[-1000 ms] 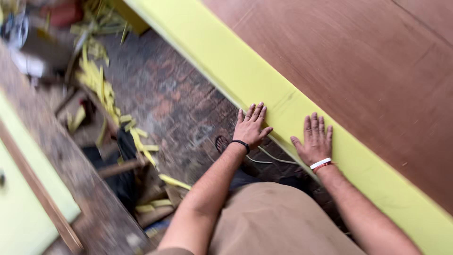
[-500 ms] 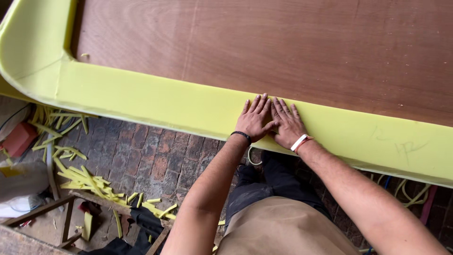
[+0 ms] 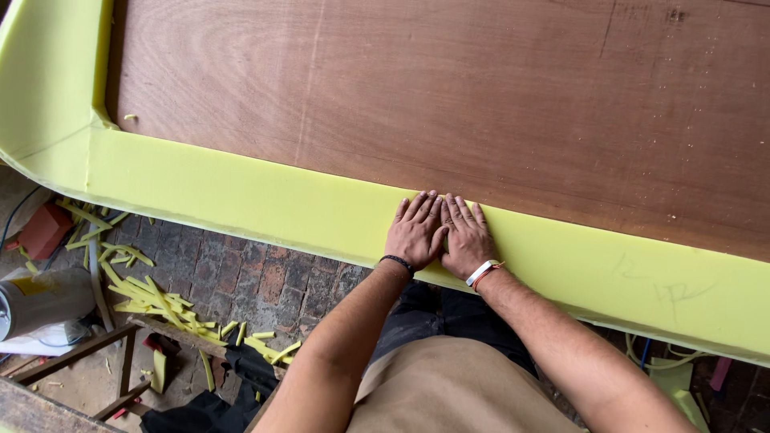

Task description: The person cuts a yellow foam sheet with a hand saw along a marked line on a plywood panel, lifts the cut piece away, and sets it aside. They then apply hot glue with a glue gun along the foam edge and press the foam pieces together, smoothing the joint by hand.

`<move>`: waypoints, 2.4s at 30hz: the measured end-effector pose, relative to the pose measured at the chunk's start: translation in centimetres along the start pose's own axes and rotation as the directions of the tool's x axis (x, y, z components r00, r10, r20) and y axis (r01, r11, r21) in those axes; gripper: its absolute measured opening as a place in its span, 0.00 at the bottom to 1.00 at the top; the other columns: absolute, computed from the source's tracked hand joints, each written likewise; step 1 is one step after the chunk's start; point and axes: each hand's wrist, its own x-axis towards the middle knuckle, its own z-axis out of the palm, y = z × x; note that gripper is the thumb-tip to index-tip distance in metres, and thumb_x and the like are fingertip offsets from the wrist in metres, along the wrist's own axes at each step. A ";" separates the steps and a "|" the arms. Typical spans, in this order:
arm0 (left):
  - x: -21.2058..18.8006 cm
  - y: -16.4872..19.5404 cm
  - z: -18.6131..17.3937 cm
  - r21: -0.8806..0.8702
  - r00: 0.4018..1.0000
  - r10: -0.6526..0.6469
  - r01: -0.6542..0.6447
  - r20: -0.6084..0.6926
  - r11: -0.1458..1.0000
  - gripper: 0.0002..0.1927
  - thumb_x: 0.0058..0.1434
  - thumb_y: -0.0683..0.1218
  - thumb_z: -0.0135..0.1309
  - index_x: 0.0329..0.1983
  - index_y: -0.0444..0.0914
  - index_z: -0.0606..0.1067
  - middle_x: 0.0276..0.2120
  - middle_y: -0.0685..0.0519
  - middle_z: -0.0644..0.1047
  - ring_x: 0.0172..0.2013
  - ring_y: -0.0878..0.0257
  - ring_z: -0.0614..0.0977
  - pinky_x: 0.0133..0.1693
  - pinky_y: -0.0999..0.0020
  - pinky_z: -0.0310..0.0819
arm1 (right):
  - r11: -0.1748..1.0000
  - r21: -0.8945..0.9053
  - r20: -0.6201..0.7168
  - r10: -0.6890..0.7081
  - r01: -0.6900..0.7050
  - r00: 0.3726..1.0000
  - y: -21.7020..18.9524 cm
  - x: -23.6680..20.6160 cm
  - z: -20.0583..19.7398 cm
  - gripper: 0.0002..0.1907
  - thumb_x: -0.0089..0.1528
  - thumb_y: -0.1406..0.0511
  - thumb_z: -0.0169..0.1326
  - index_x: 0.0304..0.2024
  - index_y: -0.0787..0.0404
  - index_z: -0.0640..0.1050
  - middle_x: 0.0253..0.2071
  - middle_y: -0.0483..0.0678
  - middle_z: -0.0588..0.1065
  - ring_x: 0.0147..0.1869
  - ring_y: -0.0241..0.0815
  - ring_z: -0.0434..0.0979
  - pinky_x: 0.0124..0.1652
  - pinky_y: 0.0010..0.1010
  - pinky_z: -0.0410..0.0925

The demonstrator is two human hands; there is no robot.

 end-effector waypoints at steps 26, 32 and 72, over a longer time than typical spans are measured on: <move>4.5 -9.8 -6.7 -0.166 0.900 0.405 -0.429 -0.164 0.888 0.16 0.60 0.51 0.57 0.51 0.47 0.78 0.54 0.56 0.80 0.56 0.54 0.75 0.57 0.53 0.64 | 0.957 0.126 -0.213 0.284 -0.262 0.935 -2.9 0.2 -0.1 0.37 0.64 0.54 0.53 0.74 0.58 0.62 0.78 0.51 0.57 0.81 0.48 0.54 0.75 0.49 0.46; 4.0 -11.6 -6.8 -0.143 0.910 0.406 -0.415 -0.086 0.899 0.23 0.63 0.55 0.54 0.61 0.44 0.73 0.53 0.52 0.77 0.53 0.52 0.75 0.54 0.54 0.65 | 0.753 0.171 -0.141 0.657 -0.636 0.740 -9.7 1.7 0.8 0.43 0.63 0.51 0.52 0.76 0.56 0.52 0.79 0.52 0.44 0.82 0.50 0.40 0.74 0.53 0.38; 4.0 -11.0 -7.1 -0.160 0.955 0.284 -0.295 -0.088 0.942 0.15 0.66 0.57 0.51 0.48 0.45 0.78 0.47 0.51 0.77 0.50 0.51 0.75 0.51 0.54 0.66 | 0.798 0.265 0.019 0.557 -0.541 0.831 -7.6 -0.5 -1.4 0.35 0.63 0.56 0.57 0.70 0.54 0.63 0.77 0.46 0.51 0.81 0.45 0.46 0.74 0.40 0.44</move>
